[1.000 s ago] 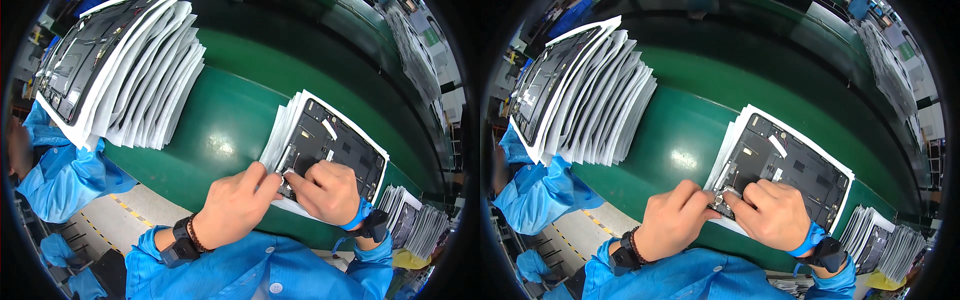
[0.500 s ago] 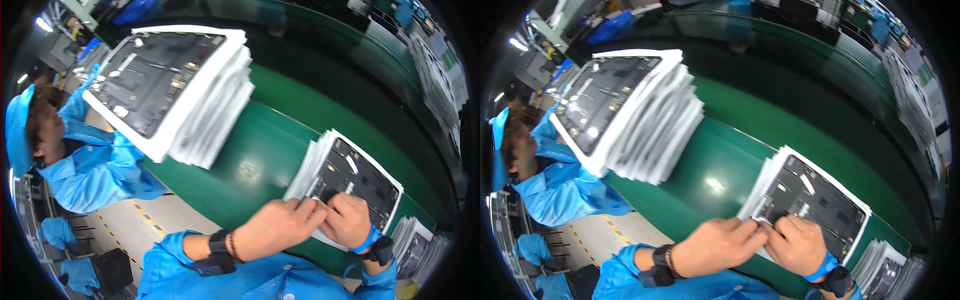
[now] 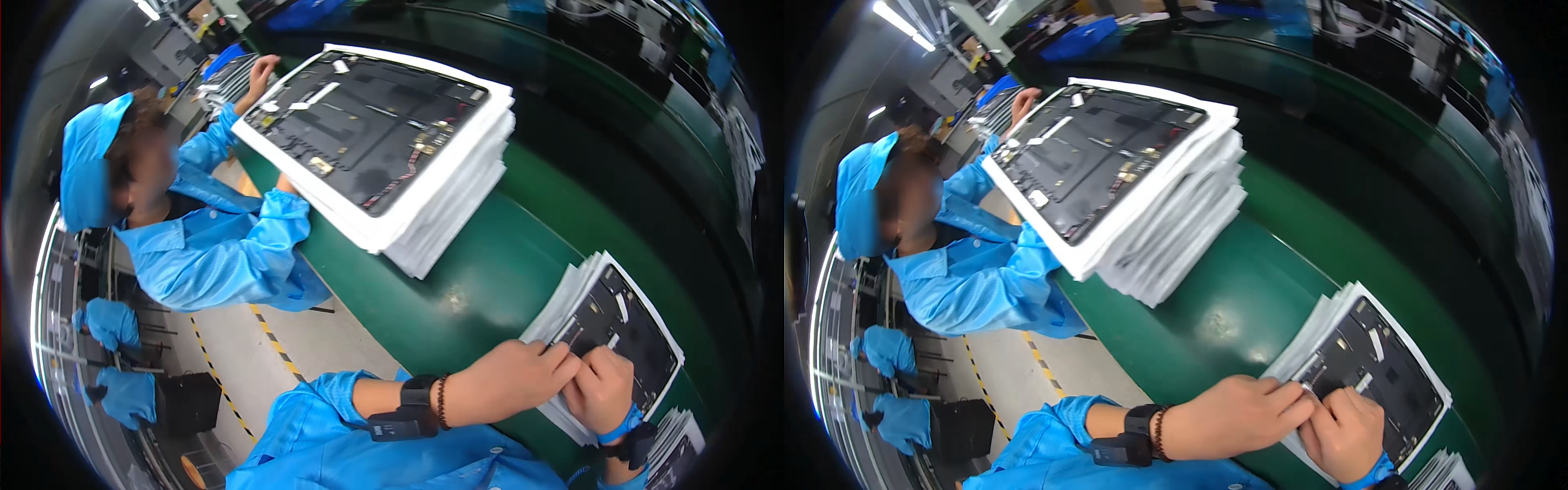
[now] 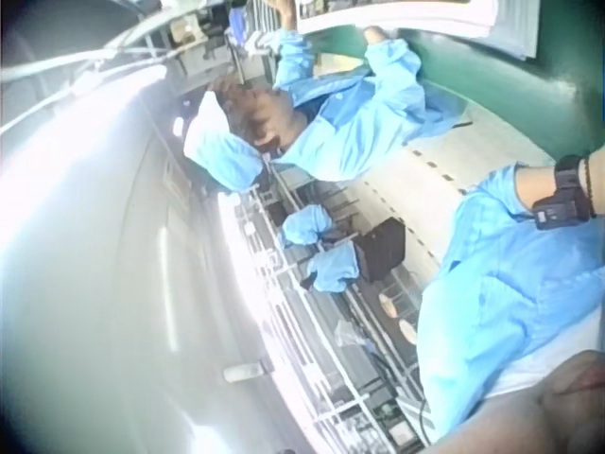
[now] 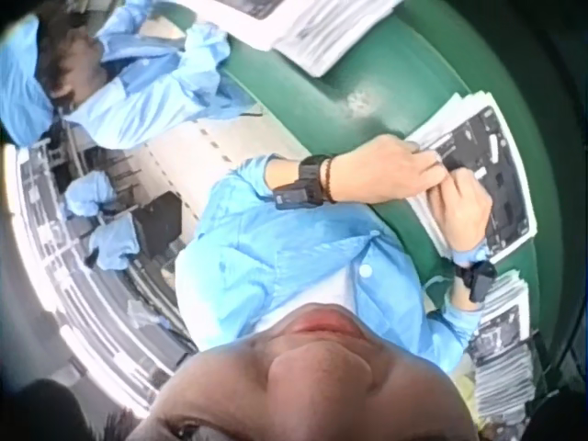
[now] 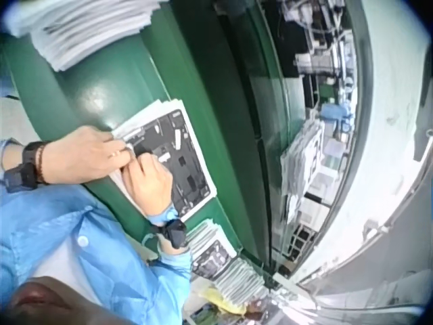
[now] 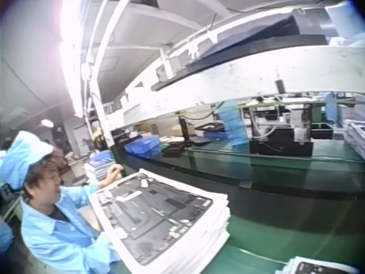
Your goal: The recorder is assembling internal components of tablet computers on a manufacturing line.
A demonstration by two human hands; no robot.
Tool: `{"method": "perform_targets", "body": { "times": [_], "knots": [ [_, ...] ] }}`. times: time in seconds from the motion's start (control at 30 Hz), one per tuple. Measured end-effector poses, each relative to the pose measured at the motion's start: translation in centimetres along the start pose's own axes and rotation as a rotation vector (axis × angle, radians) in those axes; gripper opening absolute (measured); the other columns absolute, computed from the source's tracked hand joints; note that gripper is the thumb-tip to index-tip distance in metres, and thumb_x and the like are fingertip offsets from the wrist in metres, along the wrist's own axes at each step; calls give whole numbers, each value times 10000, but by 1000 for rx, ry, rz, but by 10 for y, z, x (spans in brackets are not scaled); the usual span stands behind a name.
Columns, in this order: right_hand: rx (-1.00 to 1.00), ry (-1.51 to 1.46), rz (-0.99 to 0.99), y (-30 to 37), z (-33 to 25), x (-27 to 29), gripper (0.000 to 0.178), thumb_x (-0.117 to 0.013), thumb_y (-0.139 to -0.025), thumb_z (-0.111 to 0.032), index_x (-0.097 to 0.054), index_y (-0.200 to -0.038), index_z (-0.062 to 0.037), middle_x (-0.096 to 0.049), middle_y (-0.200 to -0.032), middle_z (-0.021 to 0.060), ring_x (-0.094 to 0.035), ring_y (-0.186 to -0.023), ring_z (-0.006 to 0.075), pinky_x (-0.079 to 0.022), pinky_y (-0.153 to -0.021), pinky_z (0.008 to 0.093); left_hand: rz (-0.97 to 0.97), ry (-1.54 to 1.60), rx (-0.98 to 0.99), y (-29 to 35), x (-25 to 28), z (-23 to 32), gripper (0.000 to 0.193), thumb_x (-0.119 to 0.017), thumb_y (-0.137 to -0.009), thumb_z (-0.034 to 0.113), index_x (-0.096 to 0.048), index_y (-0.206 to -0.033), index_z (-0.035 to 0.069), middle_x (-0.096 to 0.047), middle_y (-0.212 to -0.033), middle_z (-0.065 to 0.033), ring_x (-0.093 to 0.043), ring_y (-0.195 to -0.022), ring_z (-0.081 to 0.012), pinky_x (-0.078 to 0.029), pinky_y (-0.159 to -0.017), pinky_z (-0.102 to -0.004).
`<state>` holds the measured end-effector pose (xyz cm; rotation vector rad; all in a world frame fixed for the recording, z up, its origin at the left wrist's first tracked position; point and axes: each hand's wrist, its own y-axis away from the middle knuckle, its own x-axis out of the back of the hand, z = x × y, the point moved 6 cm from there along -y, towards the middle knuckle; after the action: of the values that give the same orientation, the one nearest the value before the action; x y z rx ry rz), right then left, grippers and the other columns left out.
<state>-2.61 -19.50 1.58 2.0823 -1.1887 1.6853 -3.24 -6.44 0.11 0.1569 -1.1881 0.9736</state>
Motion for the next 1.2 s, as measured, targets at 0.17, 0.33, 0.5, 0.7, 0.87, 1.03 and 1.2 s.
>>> {"method": "perform_targets", "body": {
  "times": [0.17,0.33,0.5,0.7,0.87,1.03,1.2],
  "knots": [
    [-122,-72,31,2,1,1,175,-758,-687,-40,-604,-760,1,-485,-695,119,-523,-609,318,-392,-529,426,10,-62,15,-3,-7,3,189,-675,-803,114,-536,-919,61,-526,-802,-42,-574,-589,-133,-450,-504,-264],
    [-133,-53,13,4,-1,-2,160,-743,-708,-28,-599,-770,5,-473,-702,127,-513,-623,325,-380,-540,433,49,-70,27,0,0,4,189,-683,-796,116,-535,-898,59,-525,-777,-50,-581,-593,-137,-454,-499,-262],
    [-118,-54,-15,6,1,-3,157,-733,-711,-19,-593,-775,10,-470,-705,132,-515,-630,330,-380,-542,436,17,-60,9,0,1,3,194,-685,-794,105,-584,-941,29,-557,-799,-51,-605,-639,-145,-465,-505,-261],
    [-126,-24,12,7,1,-3,157,-726,-714,-16,-625,-828,21,-469,-713,132,-513,-633,329,-382,-542,437,44,-44,-14,3,0,3,328,-689,-798,113,-638,-1094,-18,-630,-892,-64,-625,-687,-152,-477,-523,-253],
    [-126,-34,6,11,1,-5,155,-727,-729,-22,-632,-843,20,-476,-722,137,-516,-634,333,-381,-543,439,78,-78,36,5,0,7,260,-670,-816,128,-628,-1045,9,-601,-871,-47,-611,-671,-146,-470,-531,-254],
    [-120,-37,-14,16,0,-8,133,-716,-751,-42,-605,-805,8,-471,-723,145,-516,-636,355,-375,-546,452,96,-68,43,7,-6,9,187,-669,-812,109,-576,-955,34,-569,-834,-59,-620,-657,-164,-485,-560,-276],
    [-127,-18,-39,19,4,-12,128,-707,-760,-52,-610,-817,9,-490,-740,146,-524,-648,353,-379,-556,452,158,15,51,8,-7,5,197,-685,-796,91,-555,-933,35,-561,-820,-72,-635,-677,-195,-509,-602,-306]
  ]
}}
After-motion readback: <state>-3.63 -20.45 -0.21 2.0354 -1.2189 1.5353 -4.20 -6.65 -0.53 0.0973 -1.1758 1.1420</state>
